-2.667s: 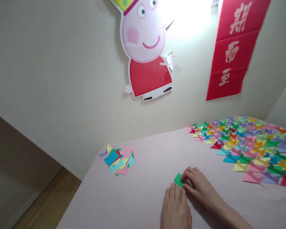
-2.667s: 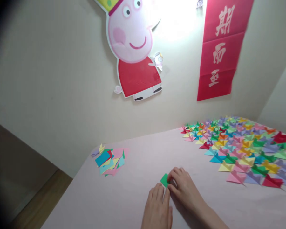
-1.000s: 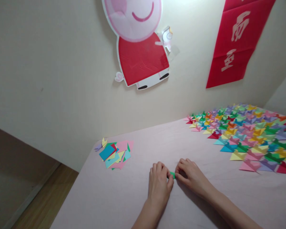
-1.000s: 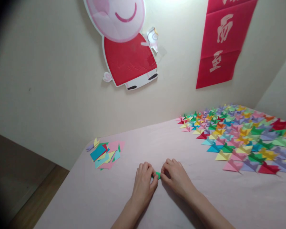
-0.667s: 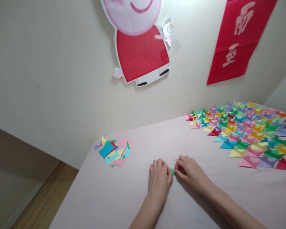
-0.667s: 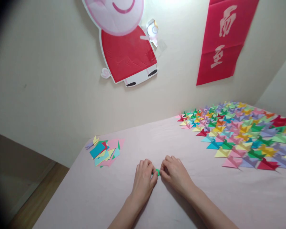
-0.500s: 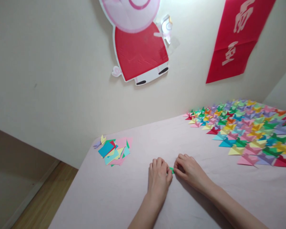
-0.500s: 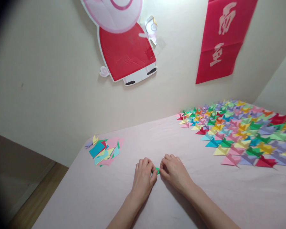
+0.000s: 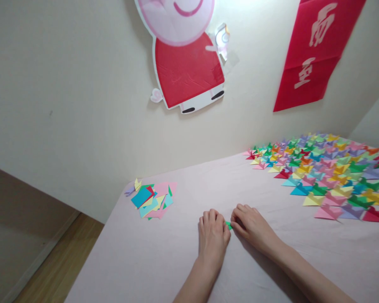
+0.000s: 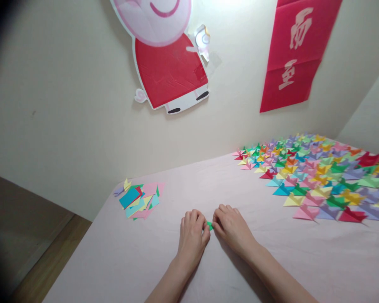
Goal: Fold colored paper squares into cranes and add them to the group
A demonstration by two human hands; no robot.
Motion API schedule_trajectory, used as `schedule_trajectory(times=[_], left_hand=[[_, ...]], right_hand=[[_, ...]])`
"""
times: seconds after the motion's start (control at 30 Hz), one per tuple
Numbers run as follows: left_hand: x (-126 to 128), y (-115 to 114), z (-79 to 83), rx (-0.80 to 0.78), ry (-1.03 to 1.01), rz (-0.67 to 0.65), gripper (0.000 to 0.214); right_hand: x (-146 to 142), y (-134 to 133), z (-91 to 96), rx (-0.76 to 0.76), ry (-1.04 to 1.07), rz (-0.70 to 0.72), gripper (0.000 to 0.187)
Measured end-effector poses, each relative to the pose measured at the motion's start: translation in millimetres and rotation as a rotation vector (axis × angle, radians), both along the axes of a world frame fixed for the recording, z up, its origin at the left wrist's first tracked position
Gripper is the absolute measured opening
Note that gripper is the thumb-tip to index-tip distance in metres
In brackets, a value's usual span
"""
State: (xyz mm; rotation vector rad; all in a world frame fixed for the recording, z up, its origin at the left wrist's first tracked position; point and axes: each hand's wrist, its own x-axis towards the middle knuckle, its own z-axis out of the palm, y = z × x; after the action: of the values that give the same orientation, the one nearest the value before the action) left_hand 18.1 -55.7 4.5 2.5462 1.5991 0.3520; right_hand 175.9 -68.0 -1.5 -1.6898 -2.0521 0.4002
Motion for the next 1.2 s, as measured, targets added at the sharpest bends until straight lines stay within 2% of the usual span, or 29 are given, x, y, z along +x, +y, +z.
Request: schedule_trajectory(times=[0.17, 0.37, 0.53, 1.03, 1.2], left_hand=[[1.8, -2.0, -4.2, 0.033, 0.007, 0.030, 0.009], [1.3, -1.6, -6.1, 0.022, 0.001, 0.033, 0.010], [1.6, -0.9, -7.4, 0.010, 0.005, 0.032, 0.007], [0.5, -3.2, -5.1, -0.054, -0.051, 0.048, 0.007], [0.3, -3.3, -3.4, -0.068, -0.065, 0.049, 0.008]], right_hand=[[-2.3, -3.8, 3.7, -0.016, 0.031, 0.004, 0.004], [-9.8, -5.2, 7.4, -0.028, 0.029, -0.083, 0.004], [-11.1, -2.0, 10.2, -0.068, 0.038, -0.101, 0.003], [3.7, 4.3, -3.7, -0.099, 0.166, -0.045, 0.023], [2.4, 1.9, -2.5, -0.088, 0.163, -0.054, 0.021]])
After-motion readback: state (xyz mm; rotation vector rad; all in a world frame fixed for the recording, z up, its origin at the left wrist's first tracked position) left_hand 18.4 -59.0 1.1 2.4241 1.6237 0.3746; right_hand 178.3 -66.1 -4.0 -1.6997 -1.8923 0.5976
